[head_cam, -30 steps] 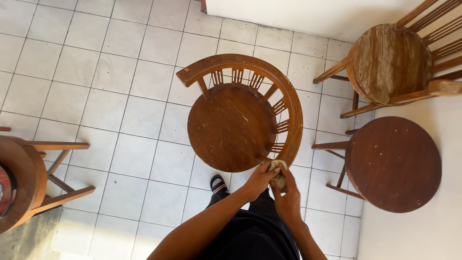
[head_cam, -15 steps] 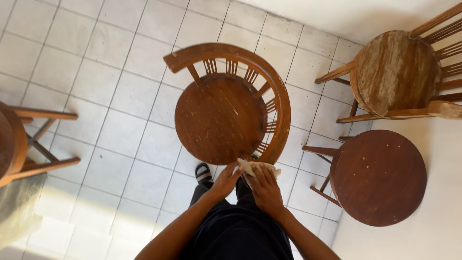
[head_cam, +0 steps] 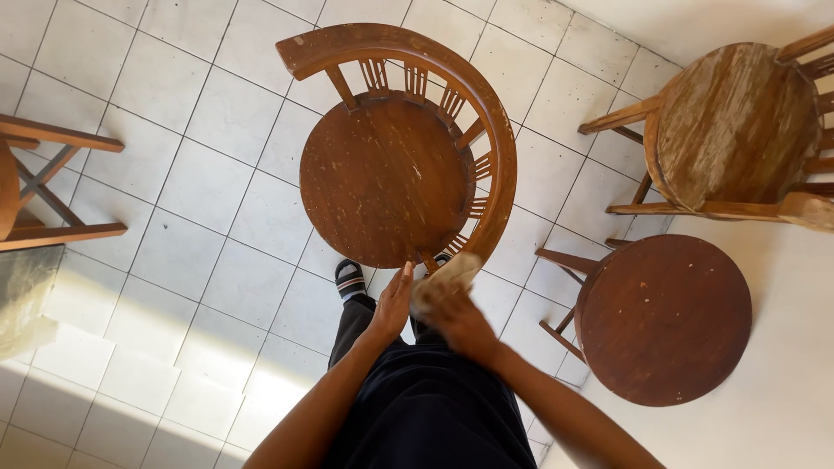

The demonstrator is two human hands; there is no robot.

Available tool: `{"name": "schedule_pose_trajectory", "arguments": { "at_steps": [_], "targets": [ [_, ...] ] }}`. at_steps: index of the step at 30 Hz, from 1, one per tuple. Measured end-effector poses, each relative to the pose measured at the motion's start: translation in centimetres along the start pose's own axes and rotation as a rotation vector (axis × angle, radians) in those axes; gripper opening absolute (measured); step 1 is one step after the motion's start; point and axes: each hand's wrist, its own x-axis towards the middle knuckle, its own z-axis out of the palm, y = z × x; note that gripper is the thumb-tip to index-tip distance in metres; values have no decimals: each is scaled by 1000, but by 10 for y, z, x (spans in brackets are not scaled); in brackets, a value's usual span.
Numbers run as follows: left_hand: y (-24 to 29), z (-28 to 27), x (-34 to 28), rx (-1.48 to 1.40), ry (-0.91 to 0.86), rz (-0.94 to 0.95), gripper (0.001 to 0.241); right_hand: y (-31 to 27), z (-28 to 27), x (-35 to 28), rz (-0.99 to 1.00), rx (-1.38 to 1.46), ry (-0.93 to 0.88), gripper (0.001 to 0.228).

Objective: Cleaning and polishing wooden chairs and tables using a white cloth.

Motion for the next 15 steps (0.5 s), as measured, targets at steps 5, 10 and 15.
{"name": "schedule_pose_trajectory", "arguments": {
  "at_steps": [5, 10, 15],
  "targets": [
    [10, 9, -18, 232, 0, 27, 77, 46, -27, 9, -263, -95, -168, 46],
    [8, 12, -26, 268, 74, 81, 79, 80, -51, 23, -72, -96, -41, 45],
    [0, 9, -30, 29, 177, 58, 79, 27, 2, -10, -257, -33, -190, 47]
  ]
}}
